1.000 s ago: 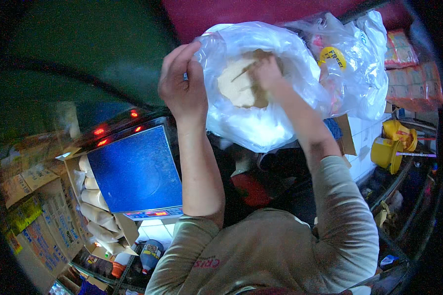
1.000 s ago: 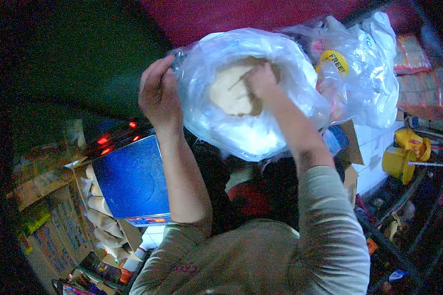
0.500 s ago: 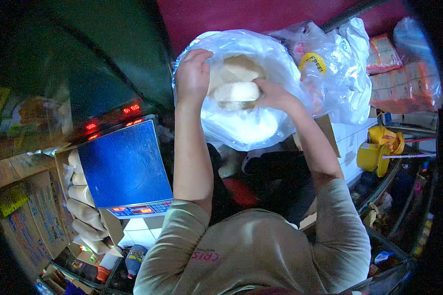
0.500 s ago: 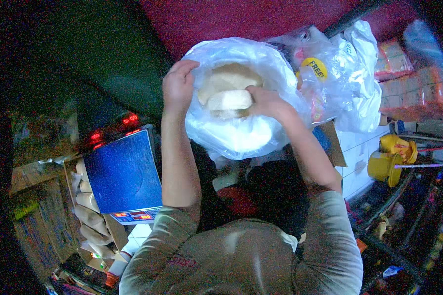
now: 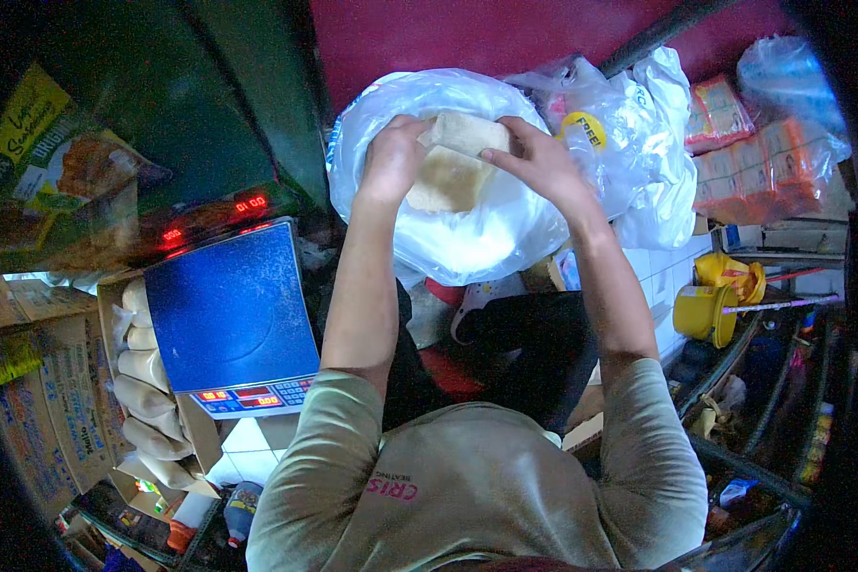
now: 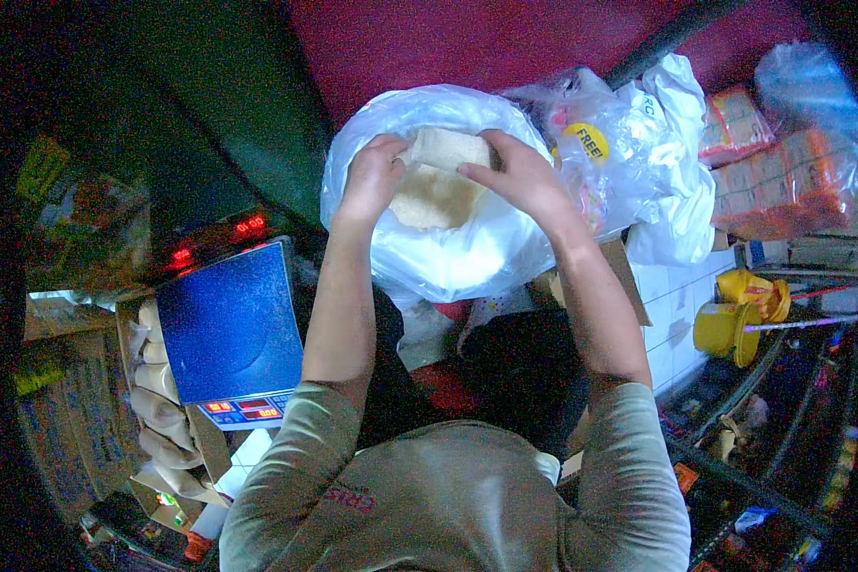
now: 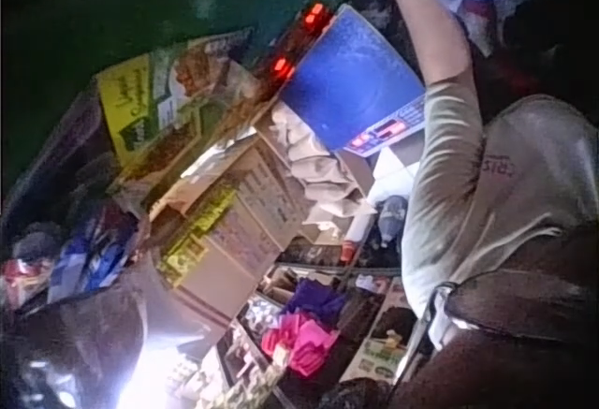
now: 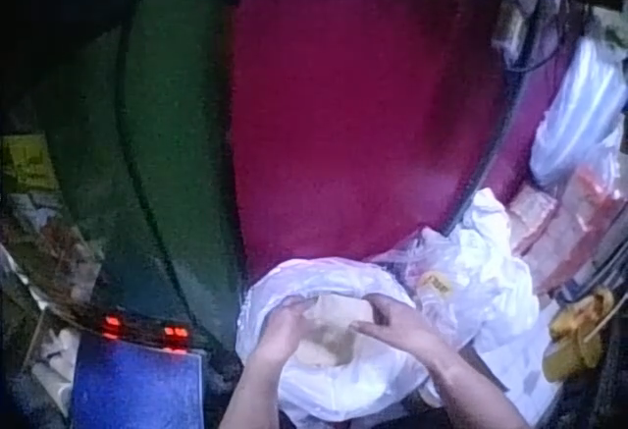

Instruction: The recorder is scooping a white powder (likely flour or similar ingredient) from a large sack into small plastic bags, weighing them on an electronic scale, and sealing/boxing them.

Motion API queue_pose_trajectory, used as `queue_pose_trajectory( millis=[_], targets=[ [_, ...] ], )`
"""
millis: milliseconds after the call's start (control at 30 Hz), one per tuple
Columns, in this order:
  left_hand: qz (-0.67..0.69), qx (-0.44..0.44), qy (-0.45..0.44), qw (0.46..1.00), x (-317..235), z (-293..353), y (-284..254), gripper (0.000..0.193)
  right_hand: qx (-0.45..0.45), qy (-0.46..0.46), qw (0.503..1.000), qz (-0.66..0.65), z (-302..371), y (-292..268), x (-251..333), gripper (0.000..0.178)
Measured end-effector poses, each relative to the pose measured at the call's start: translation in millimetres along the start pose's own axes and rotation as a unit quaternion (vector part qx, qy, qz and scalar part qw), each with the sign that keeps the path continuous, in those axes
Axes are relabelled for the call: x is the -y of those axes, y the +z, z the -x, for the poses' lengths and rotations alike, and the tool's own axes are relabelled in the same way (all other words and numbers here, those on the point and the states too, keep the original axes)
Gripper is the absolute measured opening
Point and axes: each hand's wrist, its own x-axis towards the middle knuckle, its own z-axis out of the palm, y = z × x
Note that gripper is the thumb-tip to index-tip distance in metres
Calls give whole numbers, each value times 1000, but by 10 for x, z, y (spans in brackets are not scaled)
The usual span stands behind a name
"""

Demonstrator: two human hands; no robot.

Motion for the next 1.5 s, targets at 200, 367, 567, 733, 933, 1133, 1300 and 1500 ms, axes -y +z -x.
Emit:
queue_pose_trajectory(
  millis=[200,367,567,733,933,1133,1300,1500],
  targets=[
    [66,1,17,998,-12,10,-17,39,6,-14,1000,-15,-99,166,-117,58],
    [114,33,-32,992,16,-20,24,43,-20,-77,995,58,-154,183,-90,51],
    [117,-7,-57,991,-40,-39,61,46,-15,-58,984,166,-240,137,51,43],
    [122,-11,-80,989,-64,-60,83,42,-30,-75,966,244,-282,94,191,36],
    [155,-19,-96,983,-91,-73,76,43,-45,-118,929,348,-354,42,380,29],
    [211,-22,-132,968,-71,-95,88,43,-76,-190,870,449,-400,13,596,24],
    [258,-33,-126,957,-34,-137,134,43,-87,-219,819,523,-429,-28,761,27],
    [303,-6,-191,934,-27,-150,163,42,-74,-228,787,569,-463,-34,877,26]
  ],
)
